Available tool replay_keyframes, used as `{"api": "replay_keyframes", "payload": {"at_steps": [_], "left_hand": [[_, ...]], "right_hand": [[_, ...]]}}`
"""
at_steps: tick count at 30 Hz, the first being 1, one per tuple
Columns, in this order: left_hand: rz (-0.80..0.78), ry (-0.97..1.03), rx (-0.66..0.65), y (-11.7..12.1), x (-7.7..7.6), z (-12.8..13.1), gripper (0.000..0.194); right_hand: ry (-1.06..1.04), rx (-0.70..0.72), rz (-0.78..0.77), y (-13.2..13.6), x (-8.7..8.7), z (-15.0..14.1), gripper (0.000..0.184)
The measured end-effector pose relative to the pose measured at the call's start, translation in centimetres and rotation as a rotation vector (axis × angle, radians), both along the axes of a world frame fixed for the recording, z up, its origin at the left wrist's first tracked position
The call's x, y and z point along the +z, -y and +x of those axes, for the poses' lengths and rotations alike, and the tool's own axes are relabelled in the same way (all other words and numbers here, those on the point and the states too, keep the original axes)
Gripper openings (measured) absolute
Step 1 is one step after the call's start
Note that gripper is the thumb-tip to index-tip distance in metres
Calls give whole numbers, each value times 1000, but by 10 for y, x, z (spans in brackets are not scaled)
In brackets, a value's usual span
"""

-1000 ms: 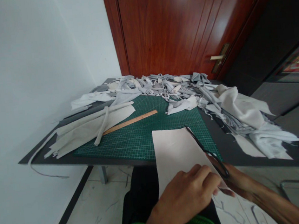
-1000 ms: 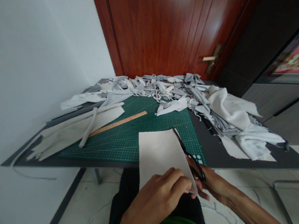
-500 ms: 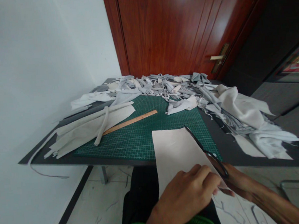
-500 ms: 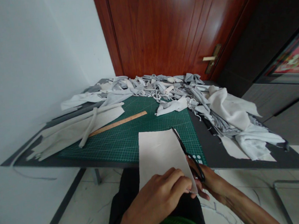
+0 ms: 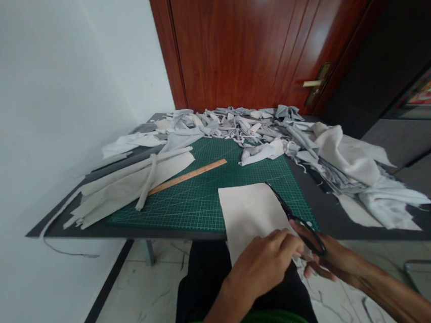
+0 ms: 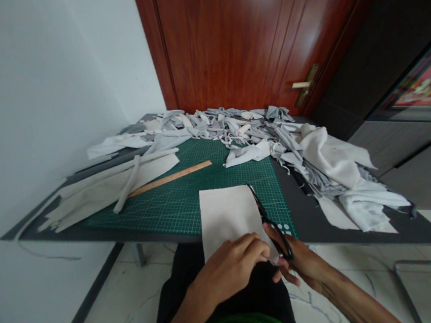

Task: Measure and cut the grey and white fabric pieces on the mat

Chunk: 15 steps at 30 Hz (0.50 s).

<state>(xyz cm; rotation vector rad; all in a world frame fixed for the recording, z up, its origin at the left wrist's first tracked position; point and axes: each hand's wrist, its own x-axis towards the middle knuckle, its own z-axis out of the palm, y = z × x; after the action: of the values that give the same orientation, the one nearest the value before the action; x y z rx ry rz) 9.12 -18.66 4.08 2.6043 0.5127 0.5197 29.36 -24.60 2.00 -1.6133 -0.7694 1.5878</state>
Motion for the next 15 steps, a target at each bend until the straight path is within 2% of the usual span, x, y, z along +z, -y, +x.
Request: {"api": "replay_keyframes", "payload": {"at_steps": [3,6,8,15], "left_hand": [[-154,55,53,-7,-9,1,15],[-257,124,245,-10,-13,2,18],[-288,139,376,-13,-14,1,18],[-313,-3,554,-29,-2,-6,17]], "right_hand": [[-20,-1,11,-4,6,-3,79],[-22,22,3,-8,12,-7,66],[-12,13,-17,-9,15,-9,64],[18,-74,0,-6,17,13,69]]}}
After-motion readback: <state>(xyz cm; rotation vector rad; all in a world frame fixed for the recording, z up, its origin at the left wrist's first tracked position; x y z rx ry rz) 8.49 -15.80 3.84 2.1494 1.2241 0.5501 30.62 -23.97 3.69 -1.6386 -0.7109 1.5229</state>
